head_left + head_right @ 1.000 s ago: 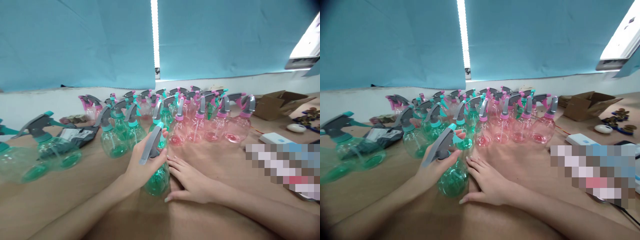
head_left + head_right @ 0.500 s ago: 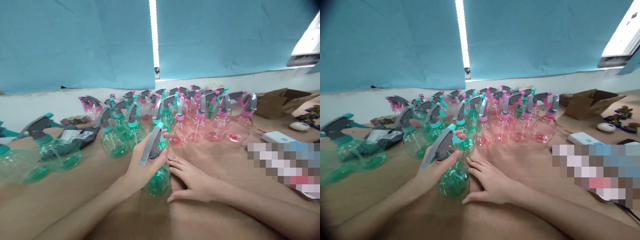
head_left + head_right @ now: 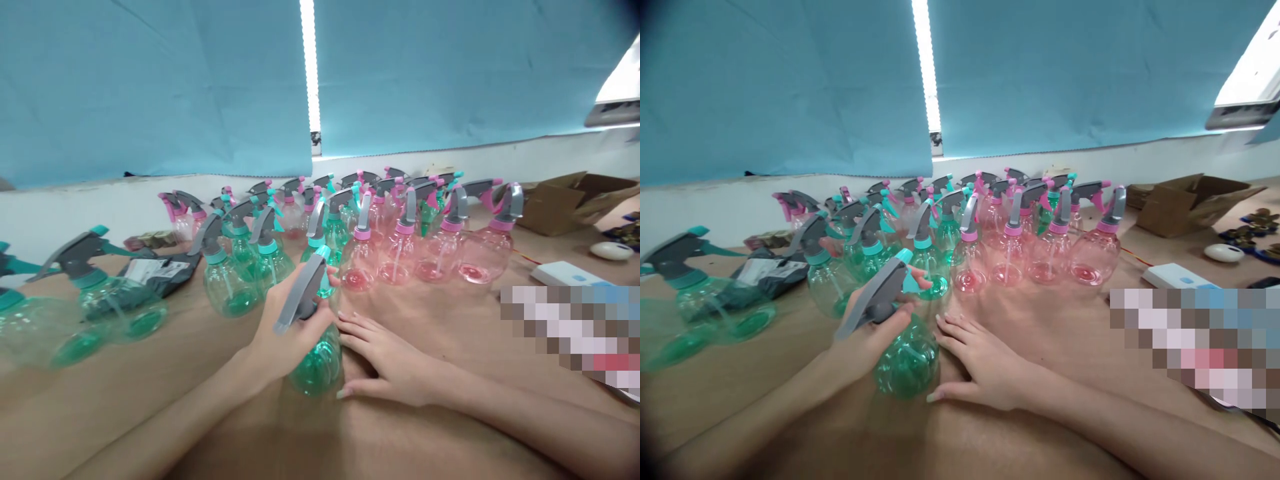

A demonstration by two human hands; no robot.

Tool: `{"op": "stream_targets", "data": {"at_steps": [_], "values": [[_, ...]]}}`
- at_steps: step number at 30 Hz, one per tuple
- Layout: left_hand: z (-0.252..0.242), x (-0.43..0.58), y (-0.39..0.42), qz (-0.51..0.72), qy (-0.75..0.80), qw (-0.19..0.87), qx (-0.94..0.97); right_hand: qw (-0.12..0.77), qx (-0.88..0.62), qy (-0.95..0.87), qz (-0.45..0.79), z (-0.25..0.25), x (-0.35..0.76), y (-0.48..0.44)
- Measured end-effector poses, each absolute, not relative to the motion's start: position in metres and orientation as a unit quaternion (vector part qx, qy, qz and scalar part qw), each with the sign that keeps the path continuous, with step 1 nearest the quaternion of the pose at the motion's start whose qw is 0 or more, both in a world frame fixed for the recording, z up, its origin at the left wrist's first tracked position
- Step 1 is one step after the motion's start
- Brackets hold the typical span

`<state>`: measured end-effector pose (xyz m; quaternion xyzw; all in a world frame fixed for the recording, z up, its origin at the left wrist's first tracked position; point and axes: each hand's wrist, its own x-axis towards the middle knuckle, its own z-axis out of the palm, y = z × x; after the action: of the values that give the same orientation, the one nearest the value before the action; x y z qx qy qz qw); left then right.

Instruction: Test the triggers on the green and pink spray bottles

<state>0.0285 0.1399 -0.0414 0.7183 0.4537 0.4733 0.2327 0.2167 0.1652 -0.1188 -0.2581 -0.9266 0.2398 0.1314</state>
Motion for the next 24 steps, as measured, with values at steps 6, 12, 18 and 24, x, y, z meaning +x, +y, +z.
{"op": "stream_targets", "data": {"at_steps": [6, 12, 18, 24], "values": [[-0.041, 0.02, 0.138, 0.464, 0.465, 0.226, 0.719, 0.143, -0.261, -0.92, 0.255, -0.122, 0.218, 0.164], [-0.045, 0.022, 0.14, 0.474, 0.451, 0.244, 0.716, 0.144, -0.26, -0.923, 0.246, -0.122, 0.218, 0.165], [-0.051, 0.023, 0.141, 0.474, 0.471, 0.229, 0.707, 0.133, -0.257, -0.928, 0.233, -0.121, 0.217, 0.166], [-0.047, 0.023, 0.14, 0.469, 0.474, 0.226, 0.71, 0.146, -0.265, -0.926, 0.227, -0.118, 0.216, 0.164]]}}
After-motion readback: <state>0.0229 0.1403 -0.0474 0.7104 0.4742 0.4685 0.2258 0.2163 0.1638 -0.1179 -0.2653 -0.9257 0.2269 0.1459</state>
